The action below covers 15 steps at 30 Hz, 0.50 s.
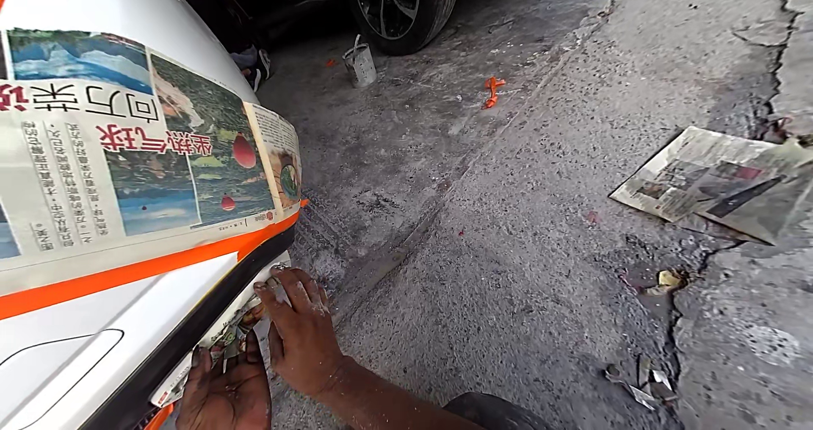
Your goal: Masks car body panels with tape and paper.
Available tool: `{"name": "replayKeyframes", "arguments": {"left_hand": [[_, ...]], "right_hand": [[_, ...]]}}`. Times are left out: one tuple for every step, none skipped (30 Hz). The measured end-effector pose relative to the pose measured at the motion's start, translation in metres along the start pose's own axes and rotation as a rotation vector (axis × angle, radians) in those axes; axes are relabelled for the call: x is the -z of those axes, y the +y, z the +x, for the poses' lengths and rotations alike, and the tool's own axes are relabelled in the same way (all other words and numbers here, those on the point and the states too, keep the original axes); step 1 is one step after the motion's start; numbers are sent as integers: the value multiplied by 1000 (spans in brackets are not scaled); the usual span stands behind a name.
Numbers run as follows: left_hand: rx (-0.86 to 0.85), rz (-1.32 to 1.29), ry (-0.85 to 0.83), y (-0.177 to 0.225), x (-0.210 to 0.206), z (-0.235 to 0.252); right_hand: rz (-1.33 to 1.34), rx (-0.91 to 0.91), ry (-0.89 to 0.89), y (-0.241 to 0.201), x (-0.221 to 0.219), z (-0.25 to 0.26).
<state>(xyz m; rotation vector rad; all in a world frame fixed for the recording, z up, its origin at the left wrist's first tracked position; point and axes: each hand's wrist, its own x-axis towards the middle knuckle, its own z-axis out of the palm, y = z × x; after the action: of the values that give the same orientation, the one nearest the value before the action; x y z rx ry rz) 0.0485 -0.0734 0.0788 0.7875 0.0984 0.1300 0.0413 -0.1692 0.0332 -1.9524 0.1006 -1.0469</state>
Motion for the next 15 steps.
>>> {"name": "replayKeyframes", "arguments": {"left_hand": [[2,0,4,0,-1,-1],[4,7,14,0,-1,-1],[5,16,22,0,-2,-2],[3,23,24,0,-3,-2],[-3,30,31,0,-4,-2],[-10,36,31,-1,-4,-2],[-17,45,36,-2,-5,-2],[-24,53,40,-3,-5,-2],[-29,60,46,-4,-5,-3],[-33,63,56,-5,-6,-3],[-35,70,60,-6,-7,-4],[-37,75,66,-7,-7,-4],[-36,82,71,-7,-7,-4],[-36,88,75,-7,-7,-4],[-37,97,78,-7,-8,-4]], "right_hand": [[-24,5,-5,0,-1,0],[-39,8,-4,-1,-1,-1],[-46,6,-6,-2,-1,-1],[-55,3,-13,-3,-1,0],[-67,0,-20,-3,0,1],[-78,-1,-32,-3,1,2],[-85,0,-45,-3,2,3],[-84,-3,-62,-3,3,3],[-75,-6,-79,-3,4,4],[-54,-7,-89,-2,5,4],[-33,-5,-88,-1,6,4],[-20,5,-69,-1,6,4],[-20,20,-38,0,4,4],[-25,37,-6,0,3,3],[-32,50,1,0,1,3]]}}
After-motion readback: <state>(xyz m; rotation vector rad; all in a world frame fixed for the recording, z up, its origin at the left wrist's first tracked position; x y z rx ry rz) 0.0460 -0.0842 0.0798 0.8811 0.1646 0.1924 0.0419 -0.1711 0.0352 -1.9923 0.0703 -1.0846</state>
